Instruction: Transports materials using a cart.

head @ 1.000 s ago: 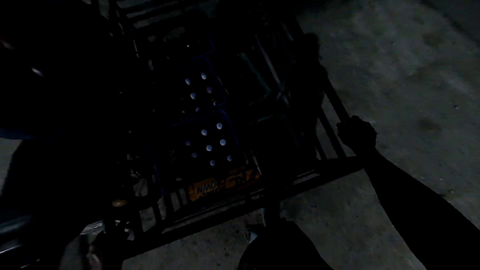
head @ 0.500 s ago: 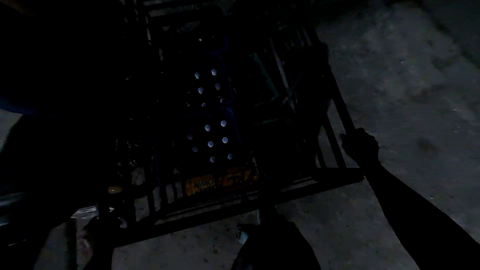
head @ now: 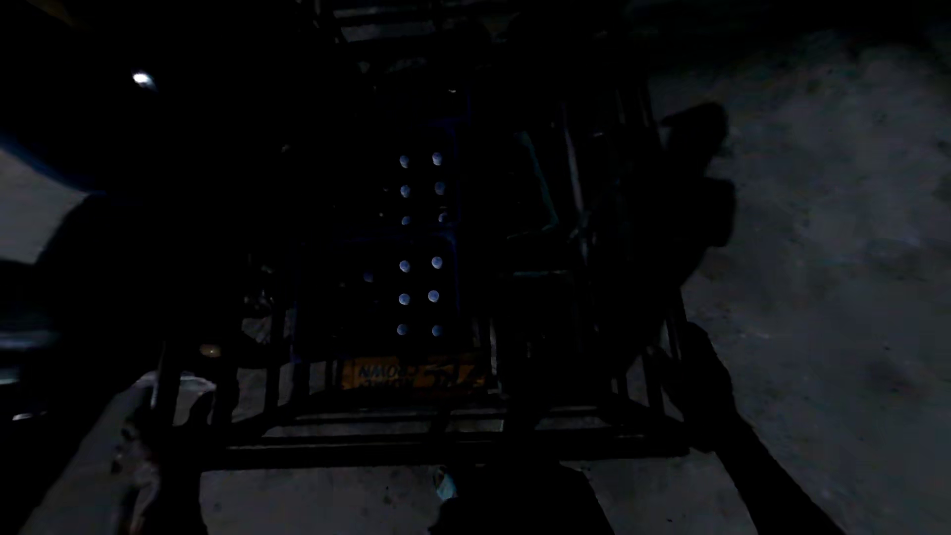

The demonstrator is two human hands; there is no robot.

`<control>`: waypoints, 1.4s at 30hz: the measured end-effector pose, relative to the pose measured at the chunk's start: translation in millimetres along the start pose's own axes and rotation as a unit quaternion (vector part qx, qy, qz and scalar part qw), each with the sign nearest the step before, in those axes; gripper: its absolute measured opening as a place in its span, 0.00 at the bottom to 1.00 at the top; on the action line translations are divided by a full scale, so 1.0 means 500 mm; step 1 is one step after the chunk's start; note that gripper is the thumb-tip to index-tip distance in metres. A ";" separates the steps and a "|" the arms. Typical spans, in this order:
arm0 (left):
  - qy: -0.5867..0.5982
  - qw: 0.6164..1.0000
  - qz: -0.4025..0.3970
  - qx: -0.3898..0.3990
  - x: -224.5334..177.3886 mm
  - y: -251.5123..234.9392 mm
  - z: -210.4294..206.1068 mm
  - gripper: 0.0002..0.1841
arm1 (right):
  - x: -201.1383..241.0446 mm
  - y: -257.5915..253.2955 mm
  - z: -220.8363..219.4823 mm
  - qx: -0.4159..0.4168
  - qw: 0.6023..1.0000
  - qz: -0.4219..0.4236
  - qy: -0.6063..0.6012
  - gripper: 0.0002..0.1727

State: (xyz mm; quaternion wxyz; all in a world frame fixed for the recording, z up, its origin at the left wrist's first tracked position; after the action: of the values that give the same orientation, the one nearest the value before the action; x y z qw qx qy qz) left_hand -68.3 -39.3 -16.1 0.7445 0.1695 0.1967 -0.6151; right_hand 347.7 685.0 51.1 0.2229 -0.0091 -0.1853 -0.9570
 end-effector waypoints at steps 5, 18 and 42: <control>0.030 0.999 -0.009 -0.034 -0.197 0.180 -0.011 0.48 | 0.032 0.005 0.021 -0.097 0.989 0.102 0.035 0.44; 0.089 0.976 0.000 0.200 -0.433 0.456 -0.182 0.28 | 0.112 0.090 0.007 -0.278 0.836 0.458 0.122 0.24; -0.040 0.973 0.025 0.228 -0.457 0.477 -0.217 0.20 | 0.203 0.087 -0.401 0.424 0.810 0.403 -0.043 0.26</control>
State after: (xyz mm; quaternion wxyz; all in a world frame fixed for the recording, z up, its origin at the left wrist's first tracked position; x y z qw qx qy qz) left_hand 118.8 252.6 6.9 0.7083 0.3151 0.0175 -0.6315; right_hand 288.1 534.0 -109.9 0.5621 -0.0290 -0.5621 -0.6059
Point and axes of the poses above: each hand's wrist, its own y-axis away from the middle knuckle, its own z-axis out of the back of the hand, x = y × z, the point moved 9 cm from there along -y, towards the middle knuckle, and after that the axes turned 15 degrees about y, right-handed, at the moved point
